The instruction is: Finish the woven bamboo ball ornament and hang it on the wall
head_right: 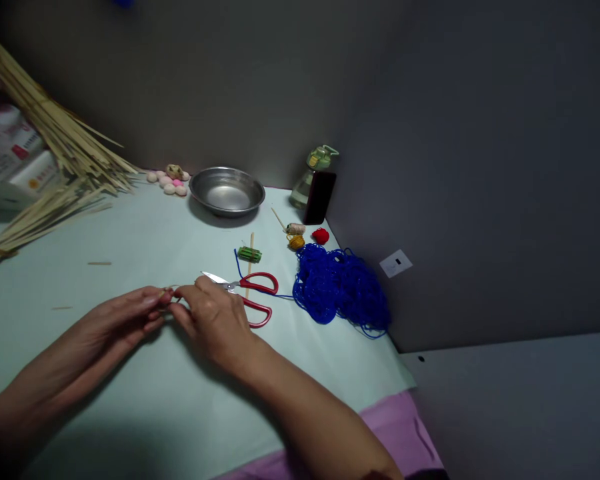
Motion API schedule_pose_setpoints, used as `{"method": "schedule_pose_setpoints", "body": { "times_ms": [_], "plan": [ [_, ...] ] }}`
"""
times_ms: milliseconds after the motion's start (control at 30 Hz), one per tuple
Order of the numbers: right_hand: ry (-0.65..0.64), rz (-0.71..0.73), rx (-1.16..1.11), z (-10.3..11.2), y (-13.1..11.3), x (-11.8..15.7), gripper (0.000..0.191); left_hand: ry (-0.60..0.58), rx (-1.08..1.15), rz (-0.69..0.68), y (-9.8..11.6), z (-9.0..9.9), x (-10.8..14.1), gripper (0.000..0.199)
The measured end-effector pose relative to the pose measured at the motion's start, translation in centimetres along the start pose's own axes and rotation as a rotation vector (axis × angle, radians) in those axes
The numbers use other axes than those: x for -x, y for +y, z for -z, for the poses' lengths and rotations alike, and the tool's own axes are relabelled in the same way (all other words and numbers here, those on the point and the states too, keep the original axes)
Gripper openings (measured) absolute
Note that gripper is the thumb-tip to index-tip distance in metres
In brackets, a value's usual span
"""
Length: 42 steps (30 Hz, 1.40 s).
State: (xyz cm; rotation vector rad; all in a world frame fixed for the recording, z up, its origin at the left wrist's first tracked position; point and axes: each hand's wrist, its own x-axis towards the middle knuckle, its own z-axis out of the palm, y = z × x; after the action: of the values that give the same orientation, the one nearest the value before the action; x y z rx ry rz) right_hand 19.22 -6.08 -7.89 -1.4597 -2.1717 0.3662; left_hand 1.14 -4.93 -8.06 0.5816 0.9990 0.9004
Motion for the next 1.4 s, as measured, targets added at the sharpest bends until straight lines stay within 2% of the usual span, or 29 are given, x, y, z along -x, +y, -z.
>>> {"method": "schedule_pose_setpoints", "body": {
  "times_ms": [133,267,367,433,567,633,667,733,800,867,900,1000,1067,1167,1233,1333,1400],
  "plan": [
    [0.046,-0.033,-0.121,0.1,-0.2,-0.1,0.016,-0.048,-0.108,-0.040,-0.1,0.0,0.1,0.028],
    [0.085,-0.064,-0.453,0.7,-0.7,-0.3,0.004,-0.071,-0.178,-0.122,0.0,-0.1,0.0,0.026],
    [0.056,-0.071,-0.635,1.0,-0.9,-0.2,0.002,-0.054,-0.254,-0.202,0.1,0.3,-0.2,0.025],
    [0.002,-0.027,-0.701,1.1,-1.0,-0.2,0.003,-0.011,-0.359,-0.275,0.3,0.7,-0.4,0.025],
    [-0.052,0.191,-0.771,1.6,-1.5,0.1,0.004,0.080,-0.697,-0.455,0.7,1.6,-0.6,0.020],
    [-0.092,0.212,-0.845,2.1,-1.8,0.2,0.007,0.022,-0.845,-0.613,0.5,1.8,-0.5,0.013],
    [-0.142,0.168,-0.923,2.4,-1.9,0.2,0.008,-0.039,-0.908,-0.694,0.2,1.8,-0.5,0.012],
    [-0.245,-0.004,-1.139,2.8,-1.7,0.0,0.015,-0.199,-1.013,-0.816,-0.4,1.7,-0.5,0.018],
    [-0.257,-0.200,-1.333,2.8,-1.0,-0.4,0.021,-0.353,-1.073,-0.852,-1.1,1.5,-0.5,0.023],
    [-0.171,-0.369,-1.448,2.5,0.1,-1.0,0.024,-0.447,-1.061,-0.829,-1.3,1.3,-0.3,0.023],
    [-0.144,-0.448,-1.492,2.2,0.6,-1.3,0.025,-0.444,-1.028,-0.806,-1.2,1.3,-0.2,0.021],
    [-0.166,-0.603,-1.619,1.5,1.5,-1.8,0.028,-0.297,-0.852,-0.664,-0.5,1.1,0.2,0.016],
    [-0.172,-0.603,-1.638,1.3,1.5,-1.9,0.029,-0.225,-0.671,-0.501,0.1,0.9,0.4,0.016],
    [-0.065,-0.514,-1.499,1.3,0.8,-1.7,0.023,-0.182,-0.349,-0.266,0.7,0.6,0.6,0.019],
    [0.054,-0.372,-1.290,1.4,0.4,-1.5,0.017,-0.127,-0.172,-0.159,1.0,0.4,0.5,0.022],
    [0.171,-0.085,-0.831,1.3,0.1,-1.0,0.011,-0.063,-0.017,-0.087,1.1,0.3,0.5,0.028],
    [0.165,0.052,-0.539,1.0,0.0,-0.6,0.018,-0.049,0.037,-0.072,1.1,0.1,0.5,0.030]
  ]
}}
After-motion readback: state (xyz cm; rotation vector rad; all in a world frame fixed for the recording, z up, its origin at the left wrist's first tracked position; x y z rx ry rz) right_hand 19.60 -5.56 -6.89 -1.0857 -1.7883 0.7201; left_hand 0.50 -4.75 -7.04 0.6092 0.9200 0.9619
